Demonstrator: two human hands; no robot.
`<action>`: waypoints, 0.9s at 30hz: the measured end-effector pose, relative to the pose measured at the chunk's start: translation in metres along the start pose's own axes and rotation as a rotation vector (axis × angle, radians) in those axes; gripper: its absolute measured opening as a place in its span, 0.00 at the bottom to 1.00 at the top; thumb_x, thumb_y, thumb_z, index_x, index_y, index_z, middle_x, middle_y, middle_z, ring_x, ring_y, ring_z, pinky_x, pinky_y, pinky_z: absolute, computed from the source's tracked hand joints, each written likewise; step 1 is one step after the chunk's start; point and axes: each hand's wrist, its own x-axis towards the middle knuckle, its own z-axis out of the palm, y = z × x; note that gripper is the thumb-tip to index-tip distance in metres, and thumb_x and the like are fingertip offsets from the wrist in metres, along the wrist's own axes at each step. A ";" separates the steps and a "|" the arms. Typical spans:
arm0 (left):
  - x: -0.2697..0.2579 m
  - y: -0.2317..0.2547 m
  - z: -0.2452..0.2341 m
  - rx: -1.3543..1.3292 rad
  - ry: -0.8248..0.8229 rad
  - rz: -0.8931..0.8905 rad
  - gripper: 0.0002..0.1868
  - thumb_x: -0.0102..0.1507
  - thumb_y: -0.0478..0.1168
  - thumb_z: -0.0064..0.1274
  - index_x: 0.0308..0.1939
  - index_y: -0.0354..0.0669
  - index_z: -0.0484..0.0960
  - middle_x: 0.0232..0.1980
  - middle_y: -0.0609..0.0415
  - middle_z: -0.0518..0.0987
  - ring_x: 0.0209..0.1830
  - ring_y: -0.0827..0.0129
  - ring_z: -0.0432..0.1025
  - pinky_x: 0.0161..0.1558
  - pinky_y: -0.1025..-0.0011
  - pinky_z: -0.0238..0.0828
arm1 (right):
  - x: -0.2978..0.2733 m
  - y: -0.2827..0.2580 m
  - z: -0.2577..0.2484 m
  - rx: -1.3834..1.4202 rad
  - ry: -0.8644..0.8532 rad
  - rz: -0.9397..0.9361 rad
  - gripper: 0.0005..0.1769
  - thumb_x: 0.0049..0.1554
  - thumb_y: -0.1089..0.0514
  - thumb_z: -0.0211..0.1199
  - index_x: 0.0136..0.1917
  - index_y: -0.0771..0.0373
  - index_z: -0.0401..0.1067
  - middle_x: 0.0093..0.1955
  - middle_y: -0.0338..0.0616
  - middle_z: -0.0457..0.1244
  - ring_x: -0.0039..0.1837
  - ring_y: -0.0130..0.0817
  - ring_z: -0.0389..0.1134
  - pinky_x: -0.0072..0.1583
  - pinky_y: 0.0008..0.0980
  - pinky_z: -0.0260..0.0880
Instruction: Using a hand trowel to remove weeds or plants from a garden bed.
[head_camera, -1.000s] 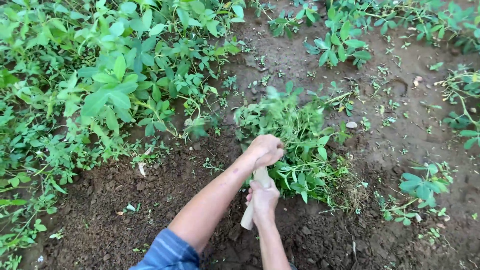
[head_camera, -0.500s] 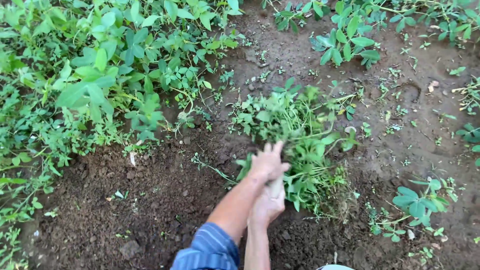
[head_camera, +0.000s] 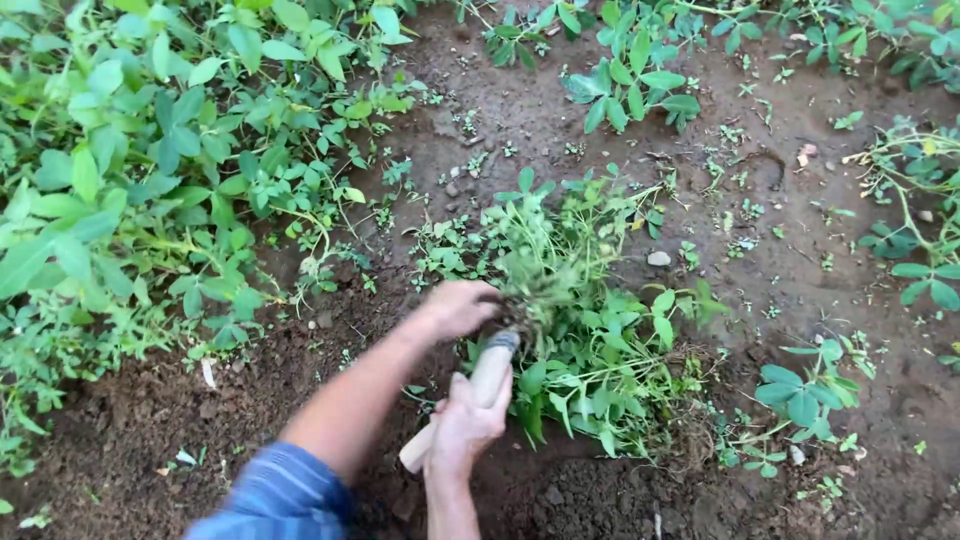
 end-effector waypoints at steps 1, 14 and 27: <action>0.000 -0.016 -0.030 0.215 -0.045 0.027 0.20 0.62 0.52 0.51 0.56 0.56 0.85 0.54 0.50 0.84 0.53 0.55 0.78 0.57 0.59 0.74 | -0.006 0.001 0.011 0.015 -0.029 0.042 0.40 0.50 0.68 0.60 0.75 0.53 0.58 0.41 0.43 0.66 0.27 0.26 0.60 0.29 0.31 0.63; -0.004 -0.079 -0.121 0.362 -0.028 -0.221 0.37 0.60 0.47 0.63 0.71 0.44 0.67 0.72 0.41 0.66 0.64 0.46 0.70 0.62 0.55 0.72 | 0.127 0.005 -0.038 0.035 0.033 -0.064 0.11 0.56 0.61 0.60 0.54 0.59 0.70 0.33 0.39 0.63 0.30 0.29 0.63 0.30 0.32 0.66; 0.051 -0.086 -0.059 0.432 0.133 0.045 0.49 0.55 0.43 0.67 0.75 0.62 0.55 0.79 0.48 0.51 0.78 0.41 0.48 0.72 0.42 0.48 | 0.109 -0.087 -0.079 -1.328 0.418 -0.855 0.45 0.48 0.59 0.74 0.77 0.53 0.61 0.44 0.57 0.69 0.34 0.47 0.69 0.39 0.46 0.69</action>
